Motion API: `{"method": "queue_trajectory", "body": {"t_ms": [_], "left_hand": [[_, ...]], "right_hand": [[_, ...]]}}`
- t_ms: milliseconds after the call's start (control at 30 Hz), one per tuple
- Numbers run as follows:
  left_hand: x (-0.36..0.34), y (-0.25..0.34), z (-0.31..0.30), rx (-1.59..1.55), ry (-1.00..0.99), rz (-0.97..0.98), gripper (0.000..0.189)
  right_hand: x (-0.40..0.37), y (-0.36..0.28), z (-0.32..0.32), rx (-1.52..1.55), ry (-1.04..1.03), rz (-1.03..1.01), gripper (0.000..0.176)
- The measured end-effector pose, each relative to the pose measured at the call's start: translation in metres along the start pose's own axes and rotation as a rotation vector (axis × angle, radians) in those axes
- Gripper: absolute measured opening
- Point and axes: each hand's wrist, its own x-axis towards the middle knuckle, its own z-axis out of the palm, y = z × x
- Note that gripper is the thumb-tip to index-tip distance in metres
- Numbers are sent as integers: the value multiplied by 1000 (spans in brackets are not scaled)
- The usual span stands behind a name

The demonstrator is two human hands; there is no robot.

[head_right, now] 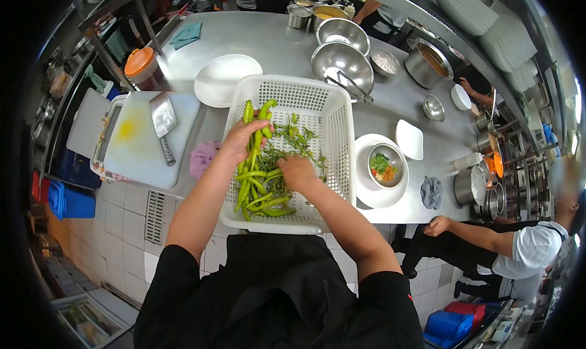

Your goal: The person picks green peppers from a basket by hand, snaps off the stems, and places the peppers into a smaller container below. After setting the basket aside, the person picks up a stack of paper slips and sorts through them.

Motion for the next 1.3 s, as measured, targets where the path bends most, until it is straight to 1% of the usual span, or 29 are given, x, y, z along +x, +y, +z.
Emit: {"method": "queue_trajectory", "body": {"t_ms": [33,67,133,167,233,267,300,367,400,467,500,533,567,600,633,700,733,767,833,867,900,967,1033,1067,1133,1167,1233,1267,1300], "left_hand": [[0,0,0,12,-4,9,32],[-1,0,-1,25,-8,17,33],[0,-2,-1,44,15,30,34],[0,-3,-1,65,37,39,35],[0,-5,4,102,58,49,37],[0,-5,6,140,84,59,38],[0,-6,8,144,77,60,38],[-1,-10,12,227,103,55,43],[-2,-10,13,283,76,60,46],[-5,-17,19,321,62,50,47],[-7,-18,22,352,55,39,48],[-2,-24,18,323,-6,16,50],[2,-31,15,328,-8,17,50],[4,-37,15,272,-14,9,50],[4,-39,18,216,-20,1,51],[4,-41,19,225,-38,14,52],[4,-43,19,288,-20,49,52],[4,-44,19,351,-1,84,52],[3,-43,19,376,-24,97,54],[3,-42,18,402,-46,112,56],[2,-41,17,401,-45,112,56],[1,-40,14,450,-39,49,55],[-6,-30,18,423,-49,33,55],[-9,-25,21,398,-59,18,54],[-12,-18,21,377,-93,-24,53],[-13,-16,21,354,-132,-70,52],[-13,-11,23,362,-184,-83,53],[-13,-10,24,370,-235,-95,54],[-13,-12,25,370,-235,-96,54]], "right_hand": [[0,9,-2,29,-54,90,28],[-3,19,-5,26,-54,88,28],[-11,40,-16,313,-144,232,33],[-16,48,-21,310,-141,235,33],[-26,62,-31,639,-133,344,38],[-30,68,-28,716,-58,320,41],[-32,67,-32,716,-49,324,41],[-34,62,-37,1160,11,480,37],[-35,57,-42,1163,21,482,37],[-35,44,-49,1483,122,408,34],[-32,36,-46,1486,128,406,34],[-26,26,-42,1442,201,426,34],[-22,17,-38,1397,274,447,33],[-20,6,-40,1177,362,439,34],[-20,-2,-48,1179,366,438,34],[-21,-15,-64,719,374,479,33],[-22,-19,-73,635,281,479,41],[-20,-19,-69,634,282,480,41],[-20,-22,-60,422,370,387,51],[-22,-20,-56,421,369,387,51],[-24,-20,-58,357,341,335,54],[-28,-19,-63,294,310,278,57],[-34,-13,-70,372,247,180,57],[-37,-5,-77,373,247,179,57],[-38,14,-93,836,93,42,46],[-33,21,-92,837,91,41,46],[-27,30,-92,1437,190,260,35],[-25,30,-89,1549,273,257,22],[-23,32,-87,1549,274,257,22]]}}
